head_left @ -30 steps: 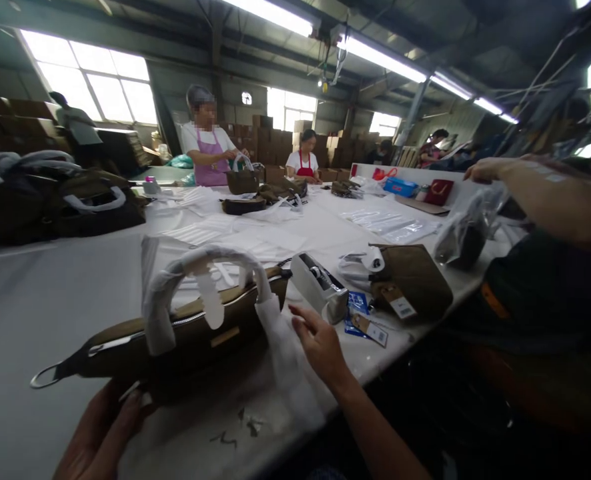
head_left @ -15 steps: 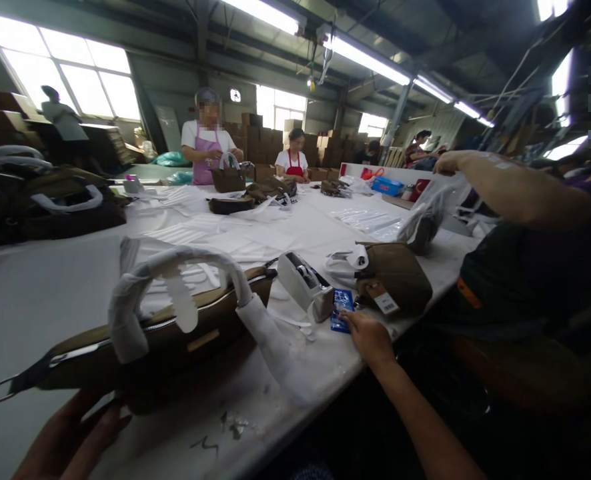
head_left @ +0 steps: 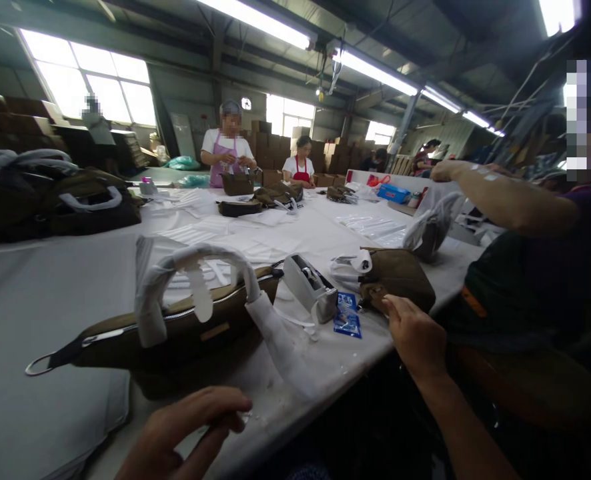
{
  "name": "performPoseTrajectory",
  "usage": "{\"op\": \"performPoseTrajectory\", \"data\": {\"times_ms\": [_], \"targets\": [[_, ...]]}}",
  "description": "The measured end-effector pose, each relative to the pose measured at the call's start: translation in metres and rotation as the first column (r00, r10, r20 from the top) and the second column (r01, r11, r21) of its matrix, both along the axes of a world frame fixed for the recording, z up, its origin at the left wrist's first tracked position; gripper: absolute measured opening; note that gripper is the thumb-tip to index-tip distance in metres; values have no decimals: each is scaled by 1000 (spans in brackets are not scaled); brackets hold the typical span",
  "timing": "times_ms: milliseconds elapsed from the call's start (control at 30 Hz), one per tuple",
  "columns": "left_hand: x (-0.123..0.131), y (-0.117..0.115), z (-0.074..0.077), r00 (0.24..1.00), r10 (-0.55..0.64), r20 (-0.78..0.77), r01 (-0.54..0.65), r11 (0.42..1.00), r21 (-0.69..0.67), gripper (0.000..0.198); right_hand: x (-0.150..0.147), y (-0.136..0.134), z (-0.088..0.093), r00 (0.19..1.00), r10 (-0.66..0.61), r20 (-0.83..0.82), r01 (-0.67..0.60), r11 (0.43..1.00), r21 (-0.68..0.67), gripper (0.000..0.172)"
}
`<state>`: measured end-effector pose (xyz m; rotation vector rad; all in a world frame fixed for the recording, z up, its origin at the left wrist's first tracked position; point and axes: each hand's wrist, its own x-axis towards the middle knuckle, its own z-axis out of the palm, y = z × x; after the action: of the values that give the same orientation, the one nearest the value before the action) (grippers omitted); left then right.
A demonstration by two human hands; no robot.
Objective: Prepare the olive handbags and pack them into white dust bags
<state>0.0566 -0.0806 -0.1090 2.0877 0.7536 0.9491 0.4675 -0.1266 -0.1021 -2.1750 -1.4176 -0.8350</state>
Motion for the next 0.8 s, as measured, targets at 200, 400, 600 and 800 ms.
{"op": "performPoseTrajectory", "data": {"times_ms": [200, 400, 600, 800], "targets": [[76, 8, 40, 981, -189, 44, 190, 982, -20, 38, -67, -39, 38, 903, 428, -25, -423, 899, 113, 23], [105, 2, 41, 931, -357, 78, 365, 913, -182, 33, -122, -47, 41, 727, 648, -227, -617, 761, 200, 15], [36, 6, 24, 985, -171, 35, 165, 847, -506, 47, -121, -33, 14, 699, 616, -365, -584, 785, 206, 18], [-14, 1, 48, 952, -137, -273, 99, 984, -150, 40, -180, -6, -8, 347, 718, -603, -763, 590, 264, 37]]}}
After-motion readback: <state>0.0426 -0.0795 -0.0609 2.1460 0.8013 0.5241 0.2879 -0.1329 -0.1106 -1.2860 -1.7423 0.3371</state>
